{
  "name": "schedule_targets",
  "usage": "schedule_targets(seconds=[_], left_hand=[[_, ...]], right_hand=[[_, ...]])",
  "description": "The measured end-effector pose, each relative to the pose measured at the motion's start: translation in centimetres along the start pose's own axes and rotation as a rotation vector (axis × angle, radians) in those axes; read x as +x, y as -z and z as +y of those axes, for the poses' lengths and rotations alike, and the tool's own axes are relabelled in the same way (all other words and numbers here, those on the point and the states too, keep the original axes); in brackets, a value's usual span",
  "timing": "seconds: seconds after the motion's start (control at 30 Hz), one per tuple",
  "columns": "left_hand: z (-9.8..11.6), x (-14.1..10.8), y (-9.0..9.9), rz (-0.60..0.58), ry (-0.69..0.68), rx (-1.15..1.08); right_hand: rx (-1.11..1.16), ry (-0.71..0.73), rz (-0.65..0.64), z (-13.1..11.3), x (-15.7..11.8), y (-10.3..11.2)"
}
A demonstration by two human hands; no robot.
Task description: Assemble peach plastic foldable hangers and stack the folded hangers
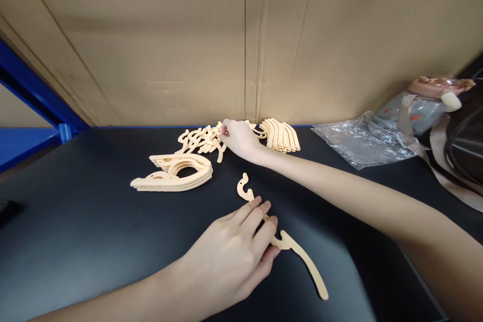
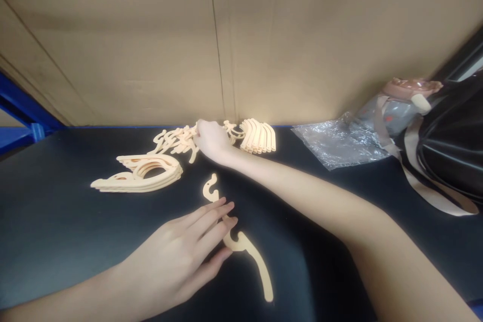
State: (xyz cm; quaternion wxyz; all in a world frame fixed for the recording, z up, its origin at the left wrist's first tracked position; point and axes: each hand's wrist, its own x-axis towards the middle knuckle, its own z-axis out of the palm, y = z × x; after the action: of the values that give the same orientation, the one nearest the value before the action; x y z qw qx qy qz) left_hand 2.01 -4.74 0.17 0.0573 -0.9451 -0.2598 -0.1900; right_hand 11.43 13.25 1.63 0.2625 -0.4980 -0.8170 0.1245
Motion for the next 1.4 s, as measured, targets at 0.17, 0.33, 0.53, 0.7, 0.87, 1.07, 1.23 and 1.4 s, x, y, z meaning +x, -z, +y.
schedule_targets(seconds=[0.17,0.33,0.53,0.7,0.87,1.07,1.23,1.4], left_hand=[[-0.6,0.2,0.2,-0.023,0.080,-0.117],[-1.5,0.3,0.0,0.012,0.074,-0.110],[-1.9,0.1,-0.2,-0.007,0.240,-0.040],[-2.3,-0.4,-0.7,0.021,0.291,0.034],[-2.1,-0.2,-0.8,0.054,0.269,0.036],[-1.3,0.3,-0.3,0.066,0.213,0.062],[-1.5,0.5,-0.2,0.051,0.174,0.025],[-2.4,0.4,-0.2,0.053,0.156,-0.045]], right_hand=[[-0.208,0.099,0.023,-0.7,-0.8,1.3],[-0.310,0.107,0.075,0.3,-1.4,4.3],[-0.269,0.114,0.076,2.6,-5.4,8.1],[-0.151,0.232,-0.337,2.3,-13.5,10.7],[-0.204,0.192,-0.525,1.4,-20.1,11.0],[-0.406,0.337,-0.279,1.5,-21.1,8.7],[-0.432,0.420,-0.248,1.2,-19.5,7.6],[-0.352,0.454,-0.288,0.6,-18.7,7.2]])
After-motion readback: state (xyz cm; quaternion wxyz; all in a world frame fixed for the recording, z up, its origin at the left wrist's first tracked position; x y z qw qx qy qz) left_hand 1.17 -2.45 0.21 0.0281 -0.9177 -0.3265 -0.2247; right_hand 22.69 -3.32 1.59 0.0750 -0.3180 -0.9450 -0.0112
